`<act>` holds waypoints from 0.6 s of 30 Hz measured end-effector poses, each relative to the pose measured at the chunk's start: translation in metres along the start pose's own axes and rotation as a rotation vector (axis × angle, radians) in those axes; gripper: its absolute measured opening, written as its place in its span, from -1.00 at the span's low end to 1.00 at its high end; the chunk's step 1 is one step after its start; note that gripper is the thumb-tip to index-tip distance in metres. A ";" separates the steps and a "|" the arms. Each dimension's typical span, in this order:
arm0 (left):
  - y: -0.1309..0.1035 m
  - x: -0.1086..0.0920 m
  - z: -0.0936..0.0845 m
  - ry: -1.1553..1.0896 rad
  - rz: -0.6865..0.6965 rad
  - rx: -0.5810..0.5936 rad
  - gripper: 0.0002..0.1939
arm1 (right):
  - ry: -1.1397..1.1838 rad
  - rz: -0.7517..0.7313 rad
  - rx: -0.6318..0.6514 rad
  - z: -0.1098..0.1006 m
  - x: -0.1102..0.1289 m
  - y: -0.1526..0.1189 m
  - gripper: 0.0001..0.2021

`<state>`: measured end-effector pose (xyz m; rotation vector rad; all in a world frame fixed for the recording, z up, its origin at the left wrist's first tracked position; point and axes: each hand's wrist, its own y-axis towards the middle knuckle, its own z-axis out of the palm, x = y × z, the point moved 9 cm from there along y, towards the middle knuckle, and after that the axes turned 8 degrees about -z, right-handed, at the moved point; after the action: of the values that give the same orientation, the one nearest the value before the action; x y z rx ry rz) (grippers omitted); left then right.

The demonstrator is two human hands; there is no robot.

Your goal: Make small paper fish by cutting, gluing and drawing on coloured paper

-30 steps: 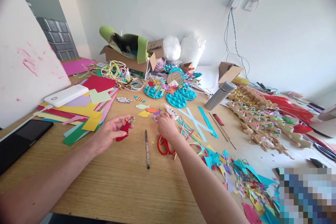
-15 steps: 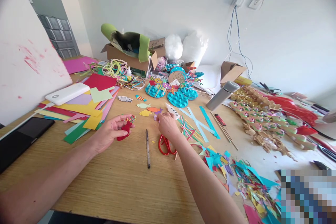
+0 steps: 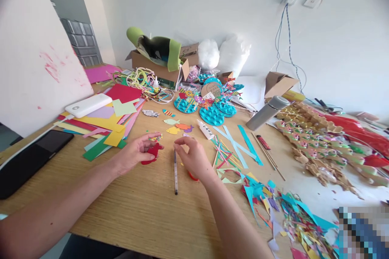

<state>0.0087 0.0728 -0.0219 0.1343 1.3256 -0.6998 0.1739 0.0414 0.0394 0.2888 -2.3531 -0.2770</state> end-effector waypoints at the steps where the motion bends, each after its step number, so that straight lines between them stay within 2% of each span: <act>1: 0.000 0.001 0.001 0.008 0.007 0.009 -0.16 | 0.053 -0.020 -0.007 0.004 0.008 -0.003 -0.84; 5: 0.001 0.007 0.007 0.063 0.047 0.054 -0.12 | 0.143 -0.068 0.003 0.024 0.029 -0.011 -0.82; 9: 0.000 0.010 0.016 0.102 0.059 0.124 -0.13 | 0.109 -0.080 -0.017 0.036 0.031 -0.015 -0.91; 14: -0.002 0.006 0.017 0.147 0.092 0.119 -0.15 | 0.210 -0.096 -0.156 0.028 0.023 -0.017 -0.87; 18: -0.002 0.006 0.014 0.132 0.038 0.092 -0.21 | 0.279 -0.049 -0.249 0.019 0.013 -0.019 -0.83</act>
<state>0.0197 0.0623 -0.0229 0.2833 1.4130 -0.7303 0.1536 0.0221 0.0294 0.2467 -2.0143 -0.5140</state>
